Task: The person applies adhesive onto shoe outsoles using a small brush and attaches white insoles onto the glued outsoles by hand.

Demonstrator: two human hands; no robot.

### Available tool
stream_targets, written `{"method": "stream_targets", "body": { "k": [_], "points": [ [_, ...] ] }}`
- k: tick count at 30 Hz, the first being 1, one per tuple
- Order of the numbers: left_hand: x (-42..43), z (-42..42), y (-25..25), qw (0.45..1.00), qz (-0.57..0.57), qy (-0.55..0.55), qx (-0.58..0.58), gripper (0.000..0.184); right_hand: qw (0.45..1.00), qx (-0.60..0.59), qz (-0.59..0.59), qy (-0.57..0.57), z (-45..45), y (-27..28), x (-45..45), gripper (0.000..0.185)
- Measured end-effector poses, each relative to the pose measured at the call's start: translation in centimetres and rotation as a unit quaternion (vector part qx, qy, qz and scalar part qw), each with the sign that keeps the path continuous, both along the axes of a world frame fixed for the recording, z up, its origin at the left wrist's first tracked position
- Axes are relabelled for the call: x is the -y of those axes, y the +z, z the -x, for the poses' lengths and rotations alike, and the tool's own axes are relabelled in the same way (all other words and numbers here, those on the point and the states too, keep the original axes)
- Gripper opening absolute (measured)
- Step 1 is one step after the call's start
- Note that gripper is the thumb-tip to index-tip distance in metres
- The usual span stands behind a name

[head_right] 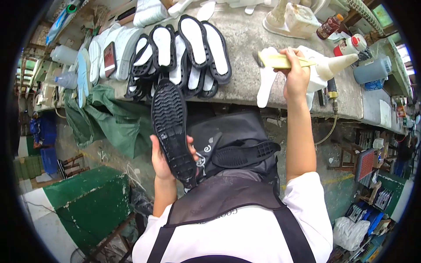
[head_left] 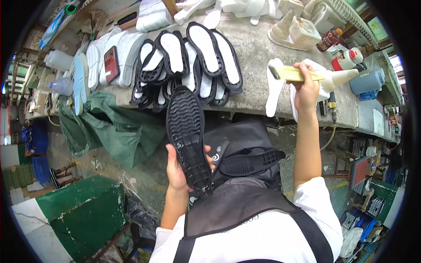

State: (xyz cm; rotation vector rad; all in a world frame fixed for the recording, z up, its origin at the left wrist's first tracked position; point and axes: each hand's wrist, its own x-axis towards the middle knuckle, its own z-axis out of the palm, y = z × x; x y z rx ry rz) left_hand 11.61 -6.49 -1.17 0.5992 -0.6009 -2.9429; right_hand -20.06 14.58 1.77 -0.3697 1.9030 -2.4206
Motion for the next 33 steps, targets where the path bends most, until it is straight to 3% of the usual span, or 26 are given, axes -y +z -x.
{"method": "stream_targets", "body": {
  "k": [1,4,5,6,8,11,14,15,17,19,20,22,24,25,27,28,30,32,33],
  "points": [
    [0.4,-0.1,-0.2,0.999,0.014,-0.013,-0.026,0.094,0.999,-0.036,-0.026,-0.015,0.8,-0.1,-0.3,0.017],
    [0.8,0.7,-0.1,0.999,-0.019,0.024,-0.008,0.094,0.952,-0.025,-0.303,0.016,1.4,0.4,0.2,0.026],
    [1.2,0.9,-0.7,0.999,-0.008,-0.004,-0.040,0.092,0.913,0.005,-0.407,0.014,1.3,1.1,1.1,0.035],
    [1.4,1.2,-0.8,0.999,-0.012,-0.020,-0.040,0.092,0.870,-0.094,-0.484,-0.003,3.8,-3.3,0.3,0.040],
    [1.6,1.9,-0.9,0.998,-0.019,-0.046,-0.044,0.093,0.730,-0.152,-0.665,-0.045,5.2,-6.3,0.9,0.040],
    [1.1,2.2,0.0,0.996,0.002,-0.035,-0.085,0.094,0.680,-0.077,-0.728,-0.038,3.7,-5.5,2.8,0.043],
    [1.5,2.0,0.6,0.993,-0.015,-0.052,-0.105,0.094,0.725,-0.033,-0.688,-0.020,4.5,-5.1,2.8,0.043],
    [1.4,2.2,1.4,0.998,-0.041,-0.024,-0.052,0.100,0.721,-0.049,-0.691,-0.003,5.5,-5.5,2.4,0.042],
    [2.1,1.9,0.9,0.997,-0.006,-0.021,-0.078,0.100,0.771,-0.101,-0.629,-0.005,3.3,-1.9,3.0,0.033],
    [2.9,2.0,0.9,0.991,0.017,-0.011,-0.129,0.098,0.836,-0.225,-0.500,0.019,1.6,0.2,2.2,0.024],
    [3.2,2.1,1.1,0.991,0.044,0.005,-0.124,0.096,0.902,-0.241,-0.354,0.059,-0.5,1.6,2.5,0.023],
    [3.5,2.5,1.8,0.988,0.097,0.030,-0.114,0.093,0.927,-0.188,-0.294,0.139,-5.0,5.4,2.3,0.026],
    [3.2,3.2,2.7,0.985,0.126,0.045,-0.110,0.084,0.915,-0.216,-0.229,0.251,-8.7,5.8,2.2,0.014],
    [3.0,3.7,3.0,0.981,0.154,0.040,-0.112,0.083,0.922,-0.135,-0.220,0.288,-11.2,6.3,2.6,0.011],
    [2.5,4.3,3.1,0.978,0.164,0.020,-0.127,0.079,0.846,-0.264,-0.216,0.409,-13.2,6.2,3.7,0.033],
    [2.2,4.6,2.8,0.976,0.169,0.010,-0.141,0.078,0.848,-0.219,-0.196,0.442,-14.6,6.6,4.0,0.030],
    [1.5,4.8,2.4,0.970,0.179,-0.008,-0.164,0.077,0.853,-0.250,-0.136,0.438,-15.5,7.0,5.3,0.024],
    [0.2,4.6,3.1,0.980,0.146,0.009,-0.137,0.077,0.865,-0.302,-0.167,0.364,-15.1,6.5,6.3,0.017],
    [0.2,4.4,2.4,0.974,0.140,-0.018,-0.179,0.079,0.872,-0.335,-0.164,0.316,-14.9,6.4,7.2,0.017]
  ]
}}
